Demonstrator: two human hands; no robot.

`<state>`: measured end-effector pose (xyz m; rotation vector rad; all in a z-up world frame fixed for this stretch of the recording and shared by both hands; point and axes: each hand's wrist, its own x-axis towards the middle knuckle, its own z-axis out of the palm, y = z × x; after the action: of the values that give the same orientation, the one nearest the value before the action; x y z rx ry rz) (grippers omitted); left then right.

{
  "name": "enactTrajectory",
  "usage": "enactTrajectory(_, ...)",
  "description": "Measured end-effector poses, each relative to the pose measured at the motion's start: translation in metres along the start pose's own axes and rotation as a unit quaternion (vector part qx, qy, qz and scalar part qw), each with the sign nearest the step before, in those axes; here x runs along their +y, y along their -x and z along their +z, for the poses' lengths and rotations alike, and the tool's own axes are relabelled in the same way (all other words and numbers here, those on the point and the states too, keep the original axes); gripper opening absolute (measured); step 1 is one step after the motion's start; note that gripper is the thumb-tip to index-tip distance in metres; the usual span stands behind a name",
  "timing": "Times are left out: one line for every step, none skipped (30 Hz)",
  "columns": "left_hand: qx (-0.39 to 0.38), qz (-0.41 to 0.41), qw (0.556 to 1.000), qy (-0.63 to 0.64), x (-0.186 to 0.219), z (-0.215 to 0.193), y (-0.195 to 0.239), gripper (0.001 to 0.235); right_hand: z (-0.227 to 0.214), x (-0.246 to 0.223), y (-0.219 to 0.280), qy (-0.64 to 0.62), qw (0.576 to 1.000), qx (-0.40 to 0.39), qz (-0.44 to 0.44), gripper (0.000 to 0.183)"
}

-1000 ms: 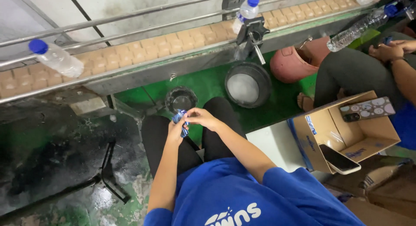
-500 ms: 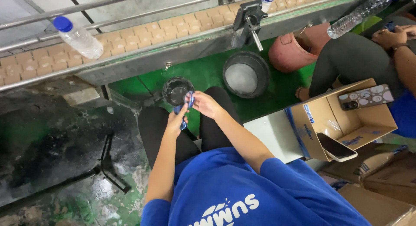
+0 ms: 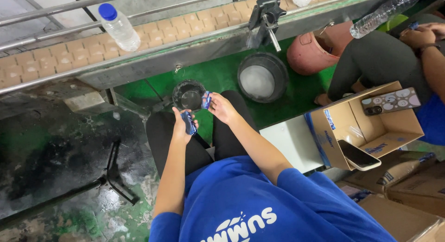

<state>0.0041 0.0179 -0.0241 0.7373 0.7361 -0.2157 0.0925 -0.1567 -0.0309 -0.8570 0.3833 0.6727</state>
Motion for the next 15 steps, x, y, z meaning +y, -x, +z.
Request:
enactTrajectory(-0.004, 0.001, 1.000, 0.002, 0.001, -0.001, 0.001, 0.072, 0.002, -0.001, 0.002, -0.005, 1.000, 0.004, 0.000, 0.014)
enactTrajectory(-0.009, 0.001, 1.000, 0.004, 0.002, -0.001, 0.001, 0.074, 0.005, -0.002, 0.004, -0.010, 1.000, 0.008, 0.001, 0.015)
enactTrajectory(-0.009, 0.000, 1.000, 0.004, 0.001, -0.001, 0.003, 0.074, 0.003, -0.001, 0.004, -0.010, 1.000, 0.009, 0.001, 0.015)
enactTrajectory(-0.004, 0.016, 1.000, -0.018, 0.002, 0.000, 0.004, 0.071, 0.002, -0.001, 0.002, -0.010, 1.000, 0.010, 0.001, 0.015)
enactTrajectory(0.001, 0.031, 0.999, -0.039, 0.002, 0.001, 0.004, 0.068, 0.002, -0.001, 0.001, -0.011, 1.000, 0.012, 0.001, 0.015)
enactTrajectory(0.000, 0.032, 0.999, -0.039, -0.003, 0.005, 0.005, 0.068, 0.001, -0.001, 0.001, -0.010, 1.000, 0.012, 0.001, 0.015)
enactTrajectory(0.006, 0.094, 0.980, -0.175, -0.009, 0.008, 0.006, 0.056, 0.001, 0.000, 0.001, -0.009, 1.000, 0.010, 0.001, 0.016)
enactTrajectory(0.012, 0.154, 0.939, -0.307, -0.015, 0.011, 0.006, 0.045, 0.000, 0.000, 0.001, -0.008, 1.000, 0.008, 0.002, 0.016)
enactTrajectory(0.011, 0.155, 0.939, -0.307, -0.023, 0.012, 0.008, 0.045, 0.004, -0.002, 0.005, -0.007, 1.000, 0.008, 0.002, 0.016)
enactTrajectory(-0.032, 0.177, 0.837, -0.517, -0.032, 0.014, 0.010, 0.043, 0.008, -0.004, 0.008, -0.001, 1.000, 0.010, 0.002, 0.017)
enactTrajectory(-0.073, 0.188, 0.687, -0.698, -0.040, 0.016, 0.012, 0.053, 0.012, -0.007, 0.011, 0.006, 1.000, 0.011, 0.001, 0.019)
enactTrajectory(-0.073, 0.189, 0.685, -0.699, -0.046, 0.015, 0.008, 0.053, 0.015, -0.010, 0.013, 0.005, 1.000, 0.010, 0.001, 0.019)
enactTrajectory(-0.085, 0.164, 0.651, -0.736, -0.053, 0.015, 0.005, 0.046, 0.019, -0.012, 0.014, 0.021, 1.000, 0.007, -0.011, 0.018)
enactTrajectory(-0.094, 0.140, 0.615, -0.770, -0.058, 0.016, 0.000, 0.043, 0.024, -0.017, 0.014, 0.039, 0.999, 0.002, -0.024, 0.018)
enactTrajectory(-0.093, 0.143, 0.613, -0.771, -0.056, 0.013, -0.002, 0.043, 0.038, -0.029, 0.013, 0.039, 0.999, 0.000, -0.026, 0.018)
